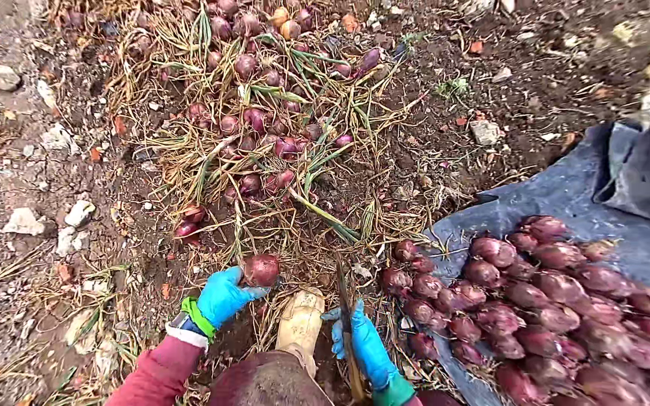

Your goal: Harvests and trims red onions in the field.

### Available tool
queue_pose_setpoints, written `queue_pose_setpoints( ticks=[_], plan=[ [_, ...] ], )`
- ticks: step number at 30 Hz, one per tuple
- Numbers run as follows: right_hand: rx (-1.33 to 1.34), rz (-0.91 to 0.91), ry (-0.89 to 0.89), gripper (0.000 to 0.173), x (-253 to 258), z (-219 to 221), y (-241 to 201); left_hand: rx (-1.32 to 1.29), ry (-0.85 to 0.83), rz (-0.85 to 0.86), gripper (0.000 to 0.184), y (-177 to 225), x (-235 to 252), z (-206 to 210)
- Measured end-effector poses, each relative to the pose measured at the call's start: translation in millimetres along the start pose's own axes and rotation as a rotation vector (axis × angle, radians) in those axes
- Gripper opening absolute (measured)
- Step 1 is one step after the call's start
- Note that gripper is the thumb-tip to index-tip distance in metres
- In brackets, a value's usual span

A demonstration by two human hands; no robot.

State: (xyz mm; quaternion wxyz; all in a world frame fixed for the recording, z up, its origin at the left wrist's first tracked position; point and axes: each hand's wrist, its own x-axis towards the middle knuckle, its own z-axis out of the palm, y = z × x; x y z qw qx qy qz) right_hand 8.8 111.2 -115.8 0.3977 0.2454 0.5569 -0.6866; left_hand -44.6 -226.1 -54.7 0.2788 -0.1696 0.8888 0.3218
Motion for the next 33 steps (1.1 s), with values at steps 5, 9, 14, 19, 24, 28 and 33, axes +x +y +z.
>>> queue_pose_setpoints(
  ticks=[5,9,14,19,24,28,33],
  plan=[
    [0.023,-0.350,-0.101,0.084,-6,16,-35,0.386,-0.374,0.441,0.063,119,37,21],
    [-0.004,-0.378,0.091,0.081,-3,8,-63,0.399,-0.700,0.545,0.067,148,55,23],
    [-0.124,-0.315,0.122,0.083,14,-7,-63,0.628,-0.392,0.344,0.062,165,70,6],
    [-0.271,-0.257,-0.043,0.093,-5,-18,-44,0.709,-0.610,0.521,0.049,196,27,32],
    [0.008,-0.533,0.304,0.092,-49,-43,-23,0.707,-0.559,0.809,0.039,237,18,68],
    [0.376,-0.590,0.498,0.092,-62,-77,-6,0.306,-0.108,0.409,0.043,191,60,9],
    [0.333,-0.361,0.513,0.091,-56,-78,-2,0.263,0.433,-0.085,0.043,99,174,-43]
  ],
)
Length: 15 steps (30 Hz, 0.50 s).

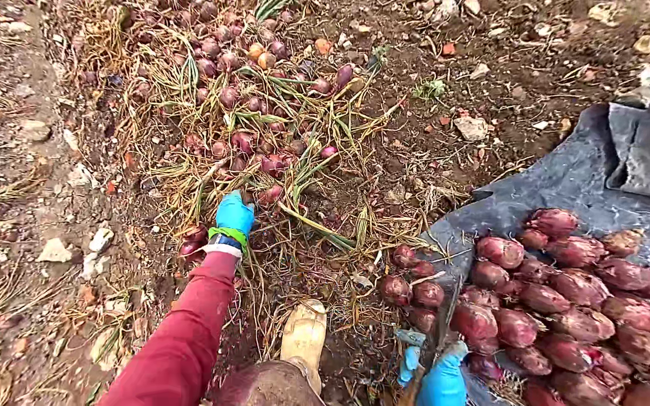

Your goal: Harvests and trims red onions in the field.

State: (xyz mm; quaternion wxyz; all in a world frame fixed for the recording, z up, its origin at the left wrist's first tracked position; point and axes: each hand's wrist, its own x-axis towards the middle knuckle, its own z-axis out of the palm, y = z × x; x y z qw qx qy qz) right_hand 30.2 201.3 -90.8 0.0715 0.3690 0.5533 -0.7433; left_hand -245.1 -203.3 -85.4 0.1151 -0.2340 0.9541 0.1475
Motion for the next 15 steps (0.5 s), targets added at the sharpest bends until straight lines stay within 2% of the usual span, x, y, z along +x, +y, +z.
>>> queue_pose_setpoints(
  ticks=[2,3,5,7,9,11,15],
  plan=[
    [-0.073,0.067,-0.018,0.088,5,21,-3,0.163,-0.039,-0.022,0.056,-15,41,27],
    [-0.094,0.079,-0.048,0.090,7,27,1,0.213,-0.078,-0.025,0.057,-19,52,34],
    [-0.136,0.071,-0.127,0.092,13,35,10,0.230,-0.181,-0.049,0.057,-19,65,32],
    [-0.157,0.055,-0.177,0.096,18,44,12,0.225,-0.237,-0.064,0.058,-21,58,23],
    [-0.176,0.049,-0.201,0.095,23,52,10,0.190,-0.256,-0.076,0.059,-29,32,15],
    [-0.180,0.063,-0.209,0.094,24,51,13,0.103,-0.260,-0.102,0.052,-47,-15,21],
    [-0.191,0.106,-0.221,0.095,18,42,25,-0.203,-0.319,-0.141,0.044,-89,-119,68]
  ],
)
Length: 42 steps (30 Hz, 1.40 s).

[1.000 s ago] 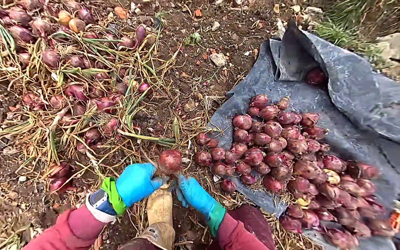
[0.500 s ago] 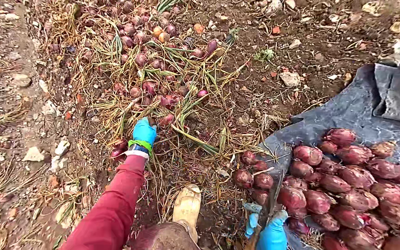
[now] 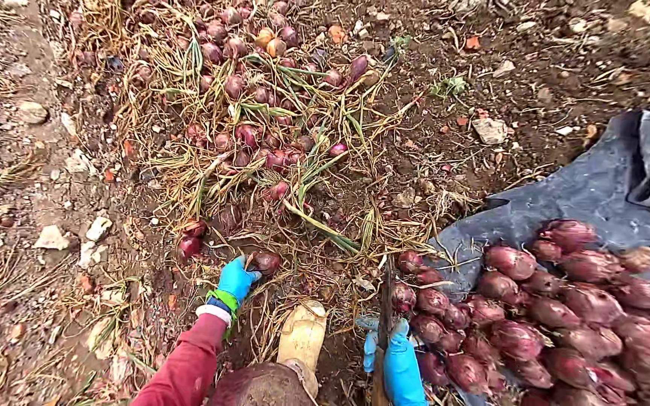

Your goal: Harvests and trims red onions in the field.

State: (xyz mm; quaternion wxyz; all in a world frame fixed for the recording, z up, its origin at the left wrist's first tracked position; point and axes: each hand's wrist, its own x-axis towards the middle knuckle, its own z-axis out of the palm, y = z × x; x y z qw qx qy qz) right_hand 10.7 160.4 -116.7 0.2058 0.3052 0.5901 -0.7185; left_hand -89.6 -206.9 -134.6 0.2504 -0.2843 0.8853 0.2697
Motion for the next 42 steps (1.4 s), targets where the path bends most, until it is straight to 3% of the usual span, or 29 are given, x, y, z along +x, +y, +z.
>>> queue_pose_setpoints(
  ticks=[3,6,8,10,13,18,21,24,27,29,31,33,35,37,39,42],
  plan=[
    [0.033,0.095,-0.024,0.098,-3,1,9,-0.436,-0.082,0.033,0.045,3,-39,14],
    [0.073,0.191,-0.138,0.099,-9,9,14,-0.692,-0.303,0.189,0.041,54,-70,-4],
    [0.080,0.123,-0.274,0.097,-6,18,9,-0.505,-0.446,0.347,0.039,96,-76,-16],
    [0.078,-0.034,-0.350,0.093,-4,27,-8,-0.131,-0.491,0.526,0.034,129,-75,-15],
    [0.059,-0.211,-0.285,0.081,6,33,-43,0.218,-0.581,0.743,0.035,155,-76,-8],
    [-0.282,-0.195,-0.305,0.085,24,22,-77,0.479,-0.766,0.860,0.049,181,-54,-27],
    [-0.342,-0.104,-0.367,0.084,34,15,-71,0.683,-0.650,0.788,0.052,195,-53,-39],
    [-0.138,-0.095,-0.327,0.087,28,15,-57,0.569,-0.556,0.768,0.049,192,-59,-29],
    [0.092,-0.119,-0.262,0.091,12,2,-50,0.436,-0.500,0.636,0.046,196,-56,-16],
    [0.041,-0.112,-0.182,0.095,2,-11,-45,0.376,-0.428,0.611,0.048,201,-57,-11],
    [-0.183,-0.014,-0.201,0.094,-6,-21,-39,0.484,-0.417,0.738,0.043,210,-81,-8],
    [-0.375,0.016,-0.327,0.095,-17,-25,-40,0.735,-0.509,0.913,0.038,223,-123,2],
    [-0.377,-0.047,-0.323,0.094,-29,-28,-48,0.866,-0.666,1.061,0.034,234,-154,19],
    [-0.244,-0.132,-0.200,0.093,-50,-32,-39,0.799,-0.717,1.095,0.029,230,-162,28],
    [0.009,-0.258,-0.054,0.091,-50,-37,-29,0.644,-0.557,0.918,0.033,222,-134,15],
    [0.359,-0.308,0.111,0.091,-35,-60,-29,0.286,-0.139,0.469,0.045,177,-57,-36]
  ],
)
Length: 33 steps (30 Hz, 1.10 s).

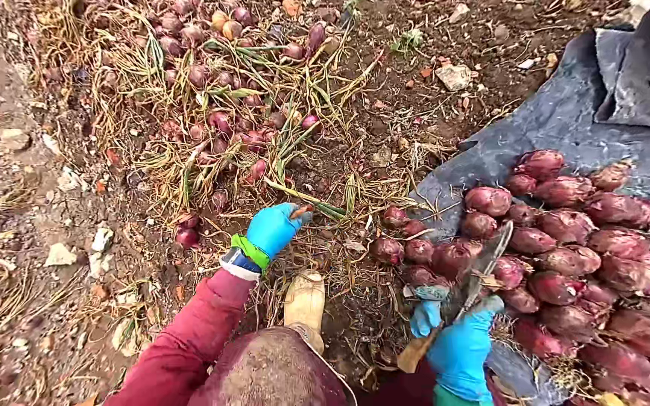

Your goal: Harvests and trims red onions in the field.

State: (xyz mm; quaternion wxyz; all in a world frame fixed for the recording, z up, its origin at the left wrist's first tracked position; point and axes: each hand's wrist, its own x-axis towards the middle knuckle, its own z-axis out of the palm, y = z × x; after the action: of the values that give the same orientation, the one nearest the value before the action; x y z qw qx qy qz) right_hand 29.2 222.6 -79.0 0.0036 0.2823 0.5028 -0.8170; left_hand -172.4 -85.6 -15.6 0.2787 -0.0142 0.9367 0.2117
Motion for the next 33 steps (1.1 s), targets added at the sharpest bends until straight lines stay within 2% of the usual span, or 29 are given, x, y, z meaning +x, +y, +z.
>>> queue_pose_setpoints(
  ticks=[2,4,6,7,9,12,15,17,20,23,25,28,30,33],
  plan=[
    [-0.011,0.046,0.043,0.092,9,-12,4,-0.061,0.289,-0.294,0.048,-74,28,-22],
    [-0.091,0.134,0.046,0.091,17,-9,13,-0.042,0.423,-0.523,0.060,-142,62,-30],
    [-0.175,0.203,0.037,0.092,24,7,26,-0.035,0.353,-0.648,0.080,-194,96,-19],
    [-0.209,0.228,0.026,0.094,28,18,31,-0.039,0.307,-0.670,0.083,-210,110,-11],
    [-0.295,0.260,-0.005,0.094,32,34,38,-0.115,0.272,-0.666,0.076,-217,117,0],
    [-0.327,0.299,-0.081,0.093,33,47,48,-0.312,0.242,-0.520,0.053,-194,94,8],
    [-0.320,0.430,-0.168,0.095,37,56,60,-0.435,0.175,-0.359,0.041,-135,48,9],
    [-0.313,0.508,-0.260,0.095,31,64,64,-0.442,0.090,-0.177,0.035,-96,13,11],
    [-0.259,0.394,-0.483,0.087,23,79,58,-0.293,-0.149,0.148,0.027,-42,-20,13],
    [-0.273,0.198,-0.501,0.086,16,92,40,-0.074,-0.444,0.364,0.030,-7,-38,22],
    [-0.404,0.100,-0.453,0.090,17,92,31,-0.030,-0.596,0.385,0.033,2,-38,20],
    [-0.582,0.184,-0.483,0.086,31,87,23,0.207,-0.638,0.409,0.042,7,-15,5],
    [-0.548,0.229,-0.493,0.084,42,87,26,0.335,-0.582,0.402,0.042,15,-5,-3],
    [-0.325,0.269,-0.475,0.084,53,86,25,0.269,-0.506,0.372,0.030,13,10,1]
  ],
)
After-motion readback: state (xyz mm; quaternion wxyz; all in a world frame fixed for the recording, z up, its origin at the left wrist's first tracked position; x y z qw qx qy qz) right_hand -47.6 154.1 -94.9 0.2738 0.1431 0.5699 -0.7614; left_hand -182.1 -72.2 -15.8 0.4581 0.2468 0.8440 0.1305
